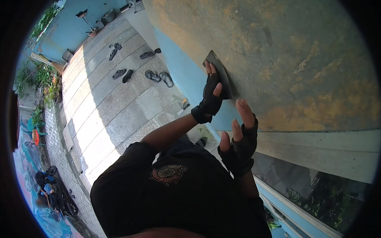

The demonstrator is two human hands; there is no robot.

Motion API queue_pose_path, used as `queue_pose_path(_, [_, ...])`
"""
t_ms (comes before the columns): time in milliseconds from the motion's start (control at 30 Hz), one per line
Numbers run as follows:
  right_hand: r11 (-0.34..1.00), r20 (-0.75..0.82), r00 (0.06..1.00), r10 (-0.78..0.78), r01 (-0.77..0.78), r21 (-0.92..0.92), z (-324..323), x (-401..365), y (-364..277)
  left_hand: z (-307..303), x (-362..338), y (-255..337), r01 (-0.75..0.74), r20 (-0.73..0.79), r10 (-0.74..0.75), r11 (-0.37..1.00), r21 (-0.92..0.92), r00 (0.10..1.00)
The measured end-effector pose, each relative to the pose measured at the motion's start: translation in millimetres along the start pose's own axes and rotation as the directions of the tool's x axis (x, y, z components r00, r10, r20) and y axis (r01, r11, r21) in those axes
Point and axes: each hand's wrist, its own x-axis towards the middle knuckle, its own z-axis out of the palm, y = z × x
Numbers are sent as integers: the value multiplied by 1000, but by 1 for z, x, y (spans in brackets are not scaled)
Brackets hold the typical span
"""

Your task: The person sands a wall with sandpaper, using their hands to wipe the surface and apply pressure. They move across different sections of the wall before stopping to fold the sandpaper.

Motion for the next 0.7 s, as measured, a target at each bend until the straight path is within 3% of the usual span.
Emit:
queue_pose_path(67, [1000, -9, 1000, 9, -9, -30, -11, -8, -4, -19, 34, -12, 86, -161, -99, 993, -82, 982])
queue_pose_path(100, [998, -26, 1000, 1, -2, -59, -13, -10, -5, -29, 57, -22, 208, -269, -242, 966, -151, 932])
queue_pose_path(233, [990, -158, 983, 91, -105, -89, -16, -22, -18, 0, 35, -16, 210, -265, -210, 977, -27, 941])
queue_pose_path(333, [966, -152, 968, 198, -219, -138, -20, -33, -23, 43, -44, 33, 95, 19, -94, 993, -74, 995])
queue_pose_path(400, [953, -129, 966, 225, -245, -176, -25, -42, -24, 34, -30, 22, 91, -20, -95, 988, -125, 995])
queue_pose_path(433, [949, -126, 963, 240, -260, -177, -27, -47, -26, 28, -11, 22, 151, -102, -195, 931, -333, 976])
queue_pose_path(467, [943, -111, 958, 263, -280, -182, -31, -52, -31, 18, 3, -7, 220, -194, -303, 907, -358, 933])
queue_pose_path(533, [949, -147, 959, 242, -266, -169, -35, -56, -37, 20, 10, -15, 239, -296, -307, 940, -245, 905])
queue_pose_path(600, [951, -161, 958, 238, -263, -161, -39, -62, -40, 50, -30, 9, 190, -201, -222, 968, -165, 954])
queue_pose_path(667, [955, -97, 973, 210, -225, -194, -46, -66, -40, 74, -78, 36, 175, -12, -178, 972, -155, 984])
queue_pose_path(700, [959, -95, 975, 201, -215, -186, -51, -67, -38, 75, -80, 33, 163, -14, -166, 977, -134, 986])
